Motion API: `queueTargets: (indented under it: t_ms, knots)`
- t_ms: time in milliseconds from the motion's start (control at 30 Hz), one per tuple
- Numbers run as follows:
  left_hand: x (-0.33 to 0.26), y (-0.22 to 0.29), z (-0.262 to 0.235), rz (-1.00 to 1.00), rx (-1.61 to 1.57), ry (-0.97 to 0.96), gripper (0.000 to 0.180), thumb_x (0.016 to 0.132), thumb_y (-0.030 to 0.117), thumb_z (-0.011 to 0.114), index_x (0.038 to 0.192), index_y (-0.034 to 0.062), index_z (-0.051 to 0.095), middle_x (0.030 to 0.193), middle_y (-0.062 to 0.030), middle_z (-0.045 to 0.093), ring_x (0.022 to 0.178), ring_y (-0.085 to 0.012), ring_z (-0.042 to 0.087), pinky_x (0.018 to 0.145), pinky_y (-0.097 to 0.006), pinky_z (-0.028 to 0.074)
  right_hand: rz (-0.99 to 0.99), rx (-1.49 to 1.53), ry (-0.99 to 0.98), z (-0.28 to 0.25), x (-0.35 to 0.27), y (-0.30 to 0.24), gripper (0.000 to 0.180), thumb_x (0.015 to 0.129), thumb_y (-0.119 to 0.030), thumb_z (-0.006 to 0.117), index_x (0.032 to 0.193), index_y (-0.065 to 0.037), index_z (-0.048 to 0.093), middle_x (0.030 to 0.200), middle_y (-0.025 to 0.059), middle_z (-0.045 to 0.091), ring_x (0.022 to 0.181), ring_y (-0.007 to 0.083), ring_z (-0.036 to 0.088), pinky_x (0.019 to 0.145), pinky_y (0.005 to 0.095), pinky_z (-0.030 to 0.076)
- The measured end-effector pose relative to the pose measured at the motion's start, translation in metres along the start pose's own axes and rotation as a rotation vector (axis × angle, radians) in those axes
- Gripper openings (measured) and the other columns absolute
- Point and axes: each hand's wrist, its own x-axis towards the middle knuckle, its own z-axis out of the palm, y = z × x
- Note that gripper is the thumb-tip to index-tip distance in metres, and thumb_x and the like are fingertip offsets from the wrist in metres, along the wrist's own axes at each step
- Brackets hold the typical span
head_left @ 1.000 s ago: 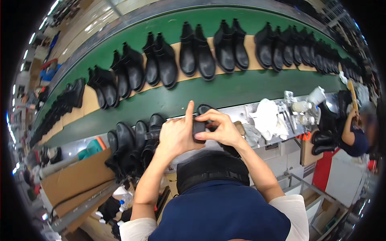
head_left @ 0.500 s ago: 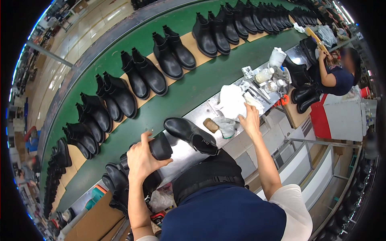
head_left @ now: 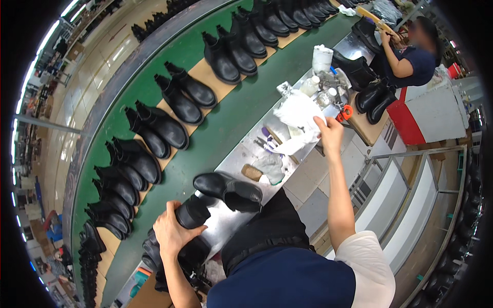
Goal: The recorder is inspecting and cleaning black Chelsea-style boots on a factory production line, checking soles and uppers.
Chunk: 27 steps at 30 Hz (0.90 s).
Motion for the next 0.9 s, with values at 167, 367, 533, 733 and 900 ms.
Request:
queueTargets:
  t_ms: [167,367,533,733,900]
  knots:
    - [0.009,0.005,-0.002,-0.021,-0.007,0.007,0.074,0.04,0.037,0.085,0.097,0.0059,0.05,0.082,-0.0125,0.065,0.076,-0.0337,0.063,0.069,-0.039,0.049,0.258,0.209,-0.11,-0.062,-0.014,0.022,0.017,0.081,-0.019,0.069,0.08,-0.002,0.064,0.072,0.0,0.06,0.064,0.0073,0.053,0.056,0.021,0.04]
    - [0.031,0.019,-0.004,-0.058,0.021,-0.023,0.074,0.038,0.037,0.086,0.095,0.0057,0.05,0.081,-0.0125,0.066,0.075,-0.0335,0.064,0.069,-0.038,0.049,-0.152,0.267,0.271,-0.084,-0.002,0.042,0.015,0.076,-0.005,0.062,0.062,-0.001,0.06,0.09,0.01,0.063,0.098,0.0144,0.052,0.08,0.0259,0.04]
    - [0.046,0.041,-0.001,-0.015,0.125,-0.108,0.075,0.038,0.039,0.086,0.094,0.0061,0.05,0.079,-0.0116,0.065,0.073,-0.033,0.063,0.066,-0.039,0.049,0.024,0.693,-0.099,-0.093,0.025,0.042,0.01,0.066,0.0,0.05,0.062,0.004,0.058,0.109,0.0198,0.063,0.115,0.0265,0.052,0.098,0.0342,0.038]
    - [0.048,0.048,0.001,-0.052,0.095,-0.122,0.074,0.038,0.038,0.087,0.096,0.0048,0.054,0.085,-0.012,0.064,0.077,-0.0324,0.062,0.068,-0.04,0.048,0.43,1.354,-0.492,-0.084,0.048,0.053,0.023,0.083,-0.021,0.057,0.075,0.0,0.057,0.097,0.0147,0.063,0.091,0.0221,0.059,0.084,0.0337,0.047]
    - [0.042,0.059,-0.003,0.011,0.164,-0.006,0.082,0.037,0.042,0.085,0.106,0.0052,0.062,0.1,-0.0104,0.06,0.1,-0.03,0.054,0.089,-0.043,0.041,-0.052,0.136,-0.087,-0.081,0.091,0.052,0.016,0.081,-0.011,0.065,0.086,0.002,0.058,0.085,0.011,0.065,0.081,0.0123,0.059,0.069,0.0282,0.046]
